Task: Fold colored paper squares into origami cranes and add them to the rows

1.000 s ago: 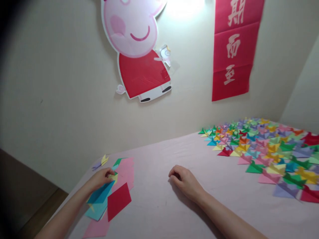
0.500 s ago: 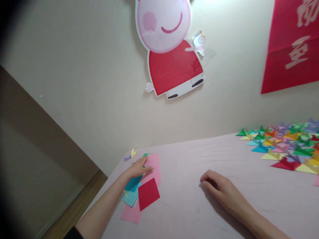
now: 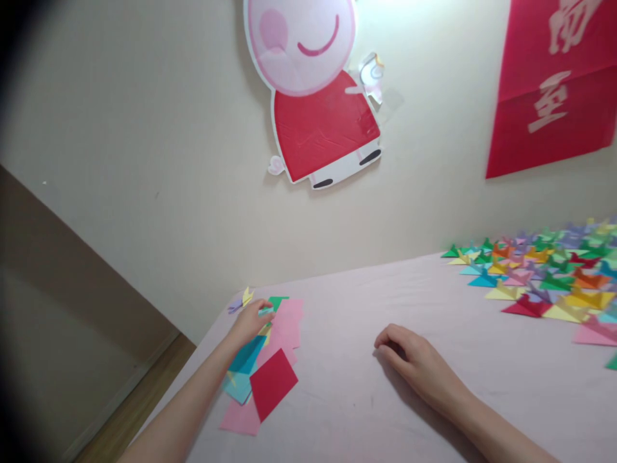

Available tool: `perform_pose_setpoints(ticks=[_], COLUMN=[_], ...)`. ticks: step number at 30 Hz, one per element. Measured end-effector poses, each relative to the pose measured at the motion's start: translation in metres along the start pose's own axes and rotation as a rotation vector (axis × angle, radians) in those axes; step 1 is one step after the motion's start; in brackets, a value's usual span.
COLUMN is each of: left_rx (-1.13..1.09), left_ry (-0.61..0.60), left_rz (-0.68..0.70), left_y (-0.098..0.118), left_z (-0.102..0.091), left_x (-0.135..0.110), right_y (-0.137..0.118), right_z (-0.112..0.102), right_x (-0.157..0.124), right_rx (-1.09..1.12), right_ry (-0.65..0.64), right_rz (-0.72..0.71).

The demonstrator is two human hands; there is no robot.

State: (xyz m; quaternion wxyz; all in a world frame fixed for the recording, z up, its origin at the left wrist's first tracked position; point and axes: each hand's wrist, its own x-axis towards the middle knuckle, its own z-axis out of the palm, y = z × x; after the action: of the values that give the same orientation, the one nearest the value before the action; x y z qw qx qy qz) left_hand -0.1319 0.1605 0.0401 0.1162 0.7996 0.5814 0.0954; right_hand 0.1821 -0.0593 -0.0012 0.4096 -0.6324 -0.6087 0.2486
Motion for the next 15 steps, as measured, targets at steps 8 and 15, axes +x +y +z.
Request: perform_pose_setpoints(ticks=[8, 15], left_rx=[0.075, -0.064], left_ry=[-0.026, -0.046], left_rz=[-0.112, -0.106], left_y=[0.003, 0.007], left_z=[0.018, 0.014], left_x=[0.058, 0.075], right_y=[-0.007, -0.005], right_z=[-0.003, -0.005], right_x=[-0.001, 0.000], right_rx=[-0.005, -0.014], right_ry=[0.024, 0.029], right_rz=[0.010, -0.005])
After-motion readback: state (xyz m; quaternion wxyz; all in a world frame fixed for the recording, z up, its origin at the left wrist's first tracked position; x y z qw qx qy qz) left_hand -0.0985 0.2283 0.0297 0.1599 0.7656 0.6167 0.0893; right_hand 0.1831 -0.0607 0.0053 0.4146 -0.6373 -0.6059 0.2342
